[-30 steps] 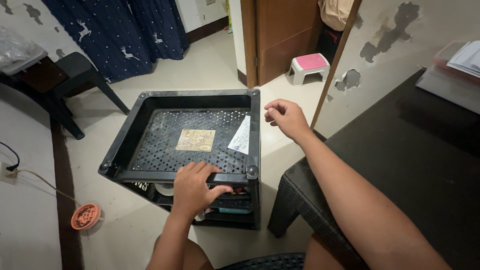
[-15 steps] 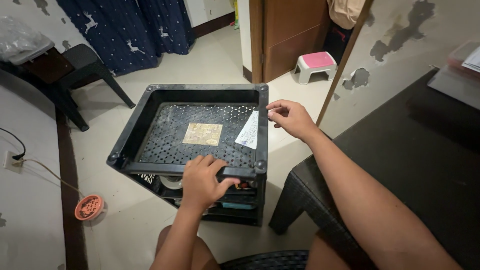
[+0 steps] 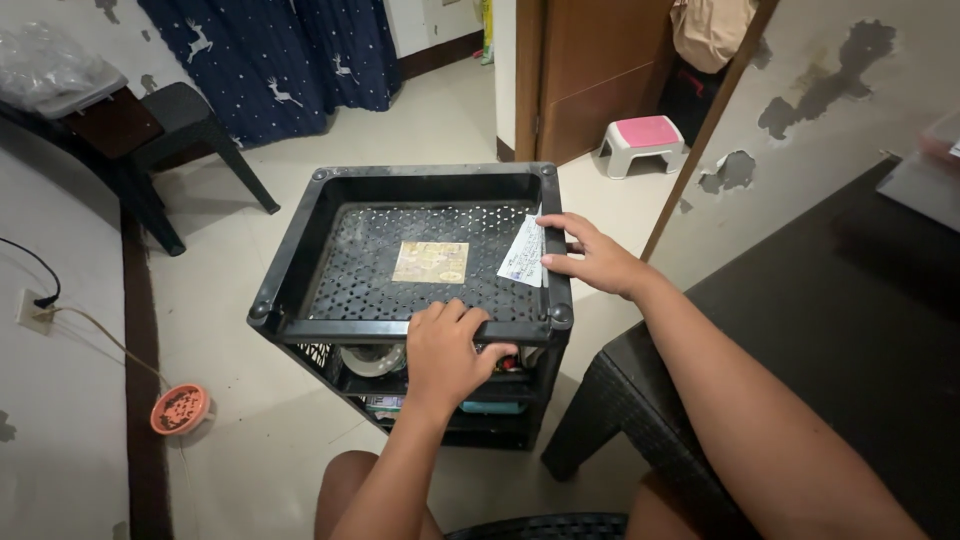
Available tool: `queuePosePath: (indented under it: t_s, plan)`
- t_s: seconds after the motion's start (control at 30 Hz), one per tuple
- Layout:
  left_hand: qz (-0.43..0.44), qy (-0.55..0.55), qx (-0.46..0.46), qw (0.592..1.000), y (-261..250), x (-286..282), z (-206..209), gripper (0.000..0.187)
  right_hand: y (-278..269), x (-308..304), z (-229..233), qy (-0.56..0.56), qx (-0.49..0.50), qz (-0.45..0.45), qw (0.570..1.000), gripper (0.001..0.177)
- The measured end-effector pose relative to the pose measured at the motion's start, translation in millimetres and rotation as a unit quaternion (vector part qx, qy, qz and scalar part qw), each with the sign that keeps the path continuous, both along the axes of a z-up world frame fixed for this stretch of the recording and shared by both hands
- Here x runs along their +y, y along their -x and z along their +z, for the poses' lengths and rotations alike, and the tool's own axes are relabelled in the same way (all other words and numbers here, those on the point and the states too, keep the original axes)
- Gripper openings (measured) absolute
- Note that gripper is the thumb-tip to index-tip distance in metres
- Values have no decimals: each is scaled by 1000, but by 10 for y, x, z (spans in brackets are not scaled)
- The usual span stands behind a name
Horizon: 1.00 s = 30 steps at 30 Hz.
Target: The person removes a paper receipt from a black perforated plastic tray, then wipes the tray's top surface and edges with an orange cloth. The person flips the tray to wipe the underside and continues cleaning all sides before placing the cloth back on the tray.
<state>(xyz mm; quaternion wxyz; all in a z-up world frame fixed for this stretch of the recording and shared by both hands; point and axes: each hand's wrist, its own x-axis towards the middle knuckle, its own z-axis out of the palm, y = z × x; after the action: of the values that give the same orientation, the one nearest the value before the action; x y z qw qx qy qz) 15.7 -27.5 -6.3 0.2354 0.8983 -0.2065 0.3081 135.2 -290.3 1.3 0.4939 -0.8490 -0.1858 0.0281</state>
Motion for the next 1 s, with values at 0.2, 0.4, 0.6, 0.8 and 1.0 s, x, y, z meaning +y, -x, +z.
queuePosePath:
  t_s: [0.2, 0.4, 0.6, 0.8, 1.0]
  plan:
    - [7, 47, -53, 997, 101, -67, -19, 43, 165, 141, 253, -8, 88, -14, 996, 66]
    - [-21, 229, 61, 971, 559, -641, -723, 32, 36, 122, 88, -14, 53, -8, 998, 63]
    - [56, 384, 172, 905, 441, -1116, -681, 51, 30, 194, 41, 42, -4, -48, 998, 57]
    - [43, 512, 221, 829, 284, -1286, -845, 36, 16, 273, 16, 136, -17, -137, 981, 59]
    - [3, 583, 241, 776, 202, -1257, -1006, 30, 284, 535, 440, 136, 70, -170, 974, 71]
